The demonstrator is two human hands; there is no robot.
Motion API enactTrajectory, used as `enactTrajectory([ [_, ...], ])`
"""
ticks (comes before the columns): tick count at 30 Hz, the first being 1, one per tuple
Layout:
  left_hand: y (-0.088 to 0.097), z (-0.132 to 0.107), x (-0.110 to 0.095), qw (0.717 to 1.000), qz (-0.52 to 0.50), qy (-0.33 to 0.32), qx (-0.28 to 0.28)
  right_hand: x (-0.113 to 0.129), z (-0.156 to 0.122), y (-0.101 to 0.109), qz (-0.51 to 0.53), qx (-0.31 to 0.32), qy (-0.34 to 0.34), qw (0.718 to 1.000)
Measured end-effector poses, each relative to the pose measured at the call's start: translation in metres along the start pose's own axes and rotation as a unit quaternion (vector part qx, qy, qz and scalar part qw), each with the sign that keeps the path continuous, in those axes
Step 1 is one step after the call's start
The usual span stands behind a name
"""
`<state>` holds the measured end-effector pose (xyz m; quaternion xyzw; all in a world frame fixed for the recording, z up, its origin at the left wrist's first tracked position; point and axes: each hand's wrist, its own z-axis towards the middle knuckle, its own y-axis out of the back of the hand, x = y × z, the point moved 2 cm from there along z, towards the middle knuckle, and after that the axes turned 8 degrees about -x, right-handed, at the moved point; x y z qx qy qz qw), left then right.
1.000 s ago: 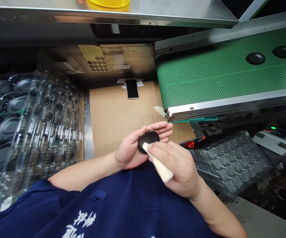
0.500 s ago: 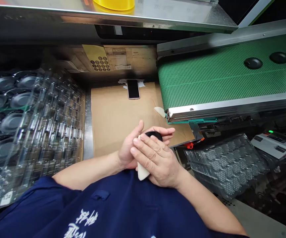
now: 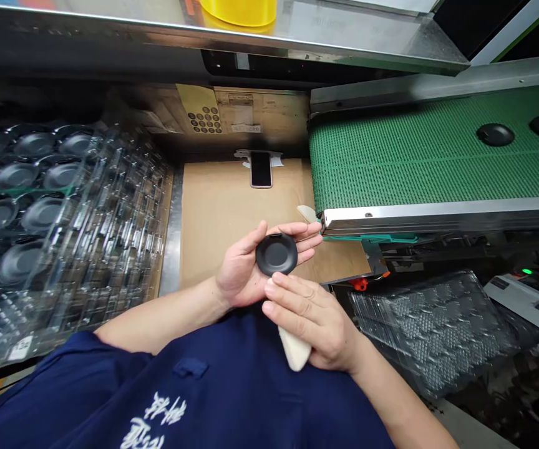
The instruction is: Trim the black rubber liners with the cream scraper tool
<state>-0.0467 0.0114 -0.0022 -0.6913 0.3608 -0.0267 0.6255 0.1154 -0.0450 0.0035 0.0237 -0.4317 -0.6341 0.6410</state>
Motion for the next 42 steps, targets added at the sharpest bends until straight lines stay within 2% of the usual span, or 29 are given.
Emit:
enactTrajectory([
  [6,-0.012,-0.008,-0.004,0.998,0.027,-0.030,0.054,0.004,-0.005,0.032,0.007,-0.160,-0.102,0.982],
  [8,-0.014,-0.010,-0.002,0.997,0.033,-0.037,0.057,0.005,-0.002,0.036,0.004,-0.151,-0.105,0.983],
  [10,-0.015,-0.012,0.001,0.997,0.031,-0.046,0.053,0.006,0.001,0.036,-0.002,-0.112,-0.094,0.989],
  [15,-0.015,-0.013,0.012,0.997,0.034,-0.056,0.030,0.002,0.013,0.025,0.002,-0.038,-0.055,0.998],
  [17,-0.016,-0.015,0.017,0.998,0.040,-0.050,0.019,-0.001,0.018,0.022,0.007,-0.037,-0.038,0.999],
  [20,-0.018,-0.017,0.024,0.999,0.031,-0.007,0.004,-0.005,0.023,0.021,0.003,-0.061,-0.017,0.998],
  [25,-0.016,-0.019,0.028,0.999,0.025,-0.031,-0.021,-0.010,0.024,0.024,0.033,-0.016,-0.040,0.999],
  [28,-0.013,-0.019,0.033,0.999,0.016,-0.005,-0.028,-0.009,0.025,0.027,0.020,-0.034,-0.041,0.998],
  [33,-0.012,-0.020,0.032,0.999,0.002,-0.029,-0.034,0.000,0.025,0.030,0.072,0.045,-0.044,0.995],
  [36,-0.012,-0.022,0.029,0.999,-0.005,-0.040,-0.034,0.002,0.020,0.039,0.116,-0.001,-0.057,0.992],
  [39,-0.010,-0.023,0.027,0.997,-0.004,-0.057,-0.054,-0.001,0.010,0.047,0.104,-0.064,-0.094,0.988],
  [42,-0.003,-0.026,0.027,0.990,0.049,-0.103,-0.084,-0.005,-0.001,0.048,0.086,-0.092,-0.110,0.986],
])
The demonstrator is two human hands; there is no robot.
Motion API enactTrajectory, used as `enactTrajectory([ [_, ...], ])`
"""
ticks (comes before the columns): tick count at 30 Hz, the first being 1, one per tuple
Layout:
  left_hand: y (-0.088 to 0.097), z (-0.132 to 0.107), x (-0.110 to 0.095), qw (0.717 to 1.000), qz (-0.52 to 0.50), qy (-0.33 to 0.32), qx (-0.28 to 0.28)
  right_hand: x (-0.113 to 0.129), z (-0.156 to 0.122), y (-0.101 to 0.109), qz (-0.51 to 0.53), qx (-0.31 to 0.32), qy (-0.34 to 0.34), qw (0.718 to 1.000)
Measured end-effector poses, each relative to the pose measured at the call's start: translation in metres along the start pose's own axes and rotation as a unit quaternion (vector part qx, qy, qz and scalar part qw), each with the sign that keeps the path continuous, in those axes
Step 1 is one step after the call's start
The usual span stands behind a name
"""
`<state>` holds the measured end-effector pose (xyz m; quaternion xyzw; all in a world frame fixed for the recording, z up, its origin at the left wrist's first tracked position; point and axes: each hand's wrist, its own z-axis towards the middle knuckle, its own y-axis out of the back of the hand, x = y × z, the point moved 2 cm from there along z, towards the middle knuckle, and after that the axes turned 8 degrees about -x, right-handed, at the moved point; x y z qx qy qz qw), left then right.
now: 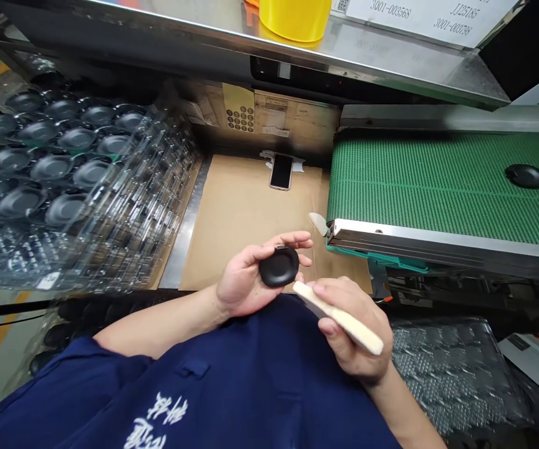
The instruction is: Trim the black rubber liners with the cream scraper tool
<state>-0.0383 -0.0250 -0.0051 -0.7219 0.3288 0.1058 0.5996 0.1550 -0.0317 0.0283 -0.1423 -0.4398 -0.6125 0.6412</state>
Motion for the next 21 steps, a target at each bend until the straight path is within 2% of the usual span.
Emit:
enactTrajectory([
  [2,0.006,-0.002,-0.002,0.993,0.091,-0.077,-0.011,-0.004,-0.006,0.000,-0.014,-0.005,-0.007,1.000],
  [3,0.010,-0.003,-0.004,0.979,0.153,-0.131,-0.015,-0.006,-0.010,-0.001,-0.021,-0.007,-0.012,1.000],
  [5,0.015,-0.008,-0.008,0.925,0.282,-0.252,-0.026,-0.010,-0.015,-0.002,-0.032,-0.009,-0.027,0.999],
  [7,0.020,-0.014,-0.011,0.854,0.381,-0.351,-0.036,-0.015,-0.020,-0.003,-0.037,-0.015,-0.044,0.998],
  [9,0.023,-0.019,-0.013,0.801,0.439,-0.404,-0.045,-0.021,-0.023,-0.006,-0.037,-0.014,-0.070,0.997],
  [11,0.025,-0.023,-0.014,0.773,0.469,-0.424,-0.056,-0.029,-0.025,-0.010,-0.039,0.000,-0.100,0.994],
  [13,0.028,-0.024,-0.017,0.759,0.488,-0.424,-0.075,-0.038,-0.026,-0.017,-0.058,0.027,-0.129,0.990],
  [14,0.032,-0.021,-0.017,0.759,0.506,-0.402,-0.084,-0.044,-0.028,-0.020,-0.078,0.046,-0.139,0.986],
  [16,0.047,-0.011,-0.017,0.766,0.554,-0.311,-0.098,-0.053,-0.031,-0.028,-0.127,0.096,-0.149,0.976],
  [18,0.074,0.004,-0.015,0.768,0.596,-0.206,-0.117,-0.059,-0.035,-0.034,-0.162,0.143,-0.144,0.966],
  [21,0.132,0.027,-0.018,0.742,0.620,-0.155,-0.203,-0.062,-0.041,-0.041,-0.168,0.181,-0.137,0.959],
])
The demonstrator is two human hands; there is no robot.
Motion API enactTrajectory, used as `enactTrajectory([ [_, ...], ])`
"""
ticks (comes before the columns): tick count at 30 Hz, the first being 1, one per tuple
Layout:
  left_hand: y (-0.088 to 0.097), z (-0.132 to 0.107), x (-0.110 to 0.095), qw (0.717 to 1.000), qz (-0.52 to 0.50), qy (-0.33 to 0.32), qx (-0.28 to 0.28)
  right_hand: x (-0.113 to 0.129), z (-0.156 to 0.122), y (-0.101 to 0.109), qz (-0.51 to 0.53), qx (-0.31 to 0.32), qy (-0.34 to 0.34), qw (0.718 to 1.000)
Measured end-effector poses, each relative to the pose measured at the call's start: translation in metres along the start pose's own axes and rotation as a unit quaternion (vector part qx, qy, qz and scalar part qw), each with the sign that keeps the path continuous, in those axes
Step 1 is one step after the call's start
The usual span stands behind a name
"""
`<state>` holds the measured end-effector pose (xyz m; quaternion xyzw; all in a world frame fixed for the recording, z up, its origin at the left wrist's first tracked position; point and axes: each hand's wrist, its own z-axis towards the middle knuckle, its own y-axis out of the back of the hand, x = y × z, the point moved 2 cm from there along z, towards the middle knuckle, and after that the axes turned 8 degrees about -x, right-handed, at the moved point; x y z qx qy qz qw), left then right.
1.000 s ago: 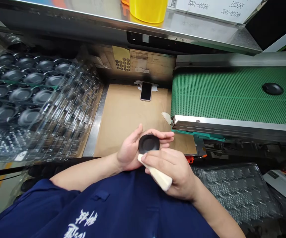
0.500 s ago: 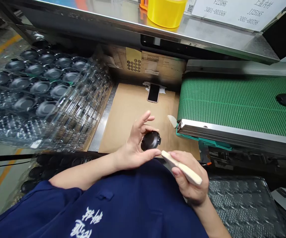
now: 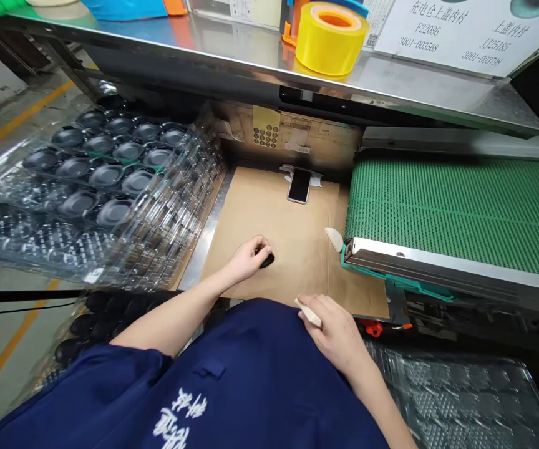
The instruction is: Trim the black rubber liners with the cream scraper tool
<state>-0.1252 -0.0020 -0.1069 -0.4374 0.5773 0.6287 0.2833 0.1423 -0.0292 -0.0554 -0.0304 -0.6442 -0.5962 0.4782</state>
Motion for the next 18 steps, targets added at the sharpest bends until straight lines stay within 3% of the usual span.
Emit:
enactTrajectory([
  [4,0.017,0.025,0.069,0.987,0.100,0.088,-0.095,-0.001,-0.005,-0.002,-0.007,-0.009,-0.014,1.000],
  [7,0.034,0.029,0.097,0.968,0.167,0.109,-0.155,-0.003,-0.007,-0.002,-0.012,-0.027,-0.030,0.999],
  [10,0.040,0.022,0.108,0.953,0.222,0.100,-0.183,-0.005,-0.008,-0.001,-0.011,-0.035,-0.036,0.999],
  [15,0.027,0.007,0.114,0.948,0.279,0.055,-0.142,-0.010,-0.012,0.000,-0.006,-0.040,-0.045,0.998],
  [18,0.029,0.010,0.116,0.939,0.305,0.058,-0.145,-0.014,-0.016,0.002,-0.001,-0.038,-0.056,0.998],
])
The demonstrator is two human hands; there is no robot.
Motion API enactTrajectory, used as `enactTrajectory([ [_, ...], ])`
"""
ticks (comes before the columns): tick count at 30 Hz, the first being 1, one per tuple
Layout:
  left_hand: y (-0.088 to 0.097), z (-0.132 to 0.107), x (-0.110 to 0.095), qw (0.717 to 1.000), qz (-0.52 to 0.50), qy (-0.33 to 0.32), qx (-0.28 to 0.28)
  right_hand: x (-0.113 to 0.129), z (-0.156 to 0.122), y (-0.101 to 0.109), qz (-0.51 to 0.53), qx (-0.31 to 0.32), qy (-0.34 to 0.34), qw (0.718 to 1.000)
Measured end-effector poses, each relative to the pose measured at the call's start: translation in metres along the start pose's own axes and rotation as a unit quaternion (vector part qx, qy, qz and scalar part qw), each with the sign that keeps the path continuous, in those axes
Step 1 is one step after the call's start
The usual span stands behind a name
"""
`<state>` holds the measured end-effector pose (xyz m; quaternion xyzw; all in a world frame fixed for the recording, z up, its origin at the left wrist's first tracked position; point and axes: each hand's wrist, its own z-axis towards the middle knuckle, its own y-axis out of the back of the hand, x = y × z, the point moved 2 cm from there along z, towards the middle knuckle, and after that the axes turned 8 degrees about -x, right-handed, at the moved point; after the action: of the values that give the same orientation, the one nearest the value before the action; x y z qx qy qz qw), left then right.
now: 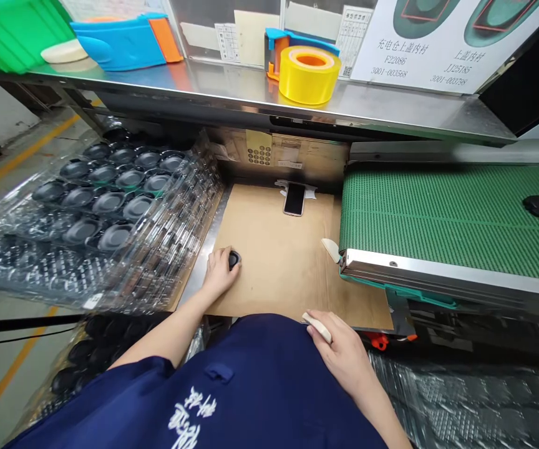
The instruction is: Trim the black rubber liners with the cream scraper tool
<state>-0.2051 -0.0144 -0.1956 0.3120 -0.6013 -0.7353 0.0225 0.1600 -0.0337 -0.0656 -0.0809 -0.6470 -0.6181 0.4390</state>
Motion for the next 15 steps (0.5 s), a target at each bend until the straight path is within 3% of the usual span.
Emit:
enactTrajectory([
  [6,0.015,0.025,0.008,0.997,0.057,0.040,-0.034,-0.008,-0.007,0.006,0.014,-0.002,-0.020,1.000],
  [9,0.022,0.028,0.000,0.996,0.064,0.037,-0.040,-0.012,-0.013,0.011,0.020,-0.011,-0.039,0.999],
  [12,0.028,0.030,-0.027,0.996,0.048,0.012,-0.078,-0.020,-0.021,0.019,0.021,-0.027,-0.072,0.997],
  [15,0.033,0.044,-0.082,0.991,-0.003,-0.074,-0.109,-0.031,-0.031,0.031,0.022,-0.045,-0.106,0.993],
])
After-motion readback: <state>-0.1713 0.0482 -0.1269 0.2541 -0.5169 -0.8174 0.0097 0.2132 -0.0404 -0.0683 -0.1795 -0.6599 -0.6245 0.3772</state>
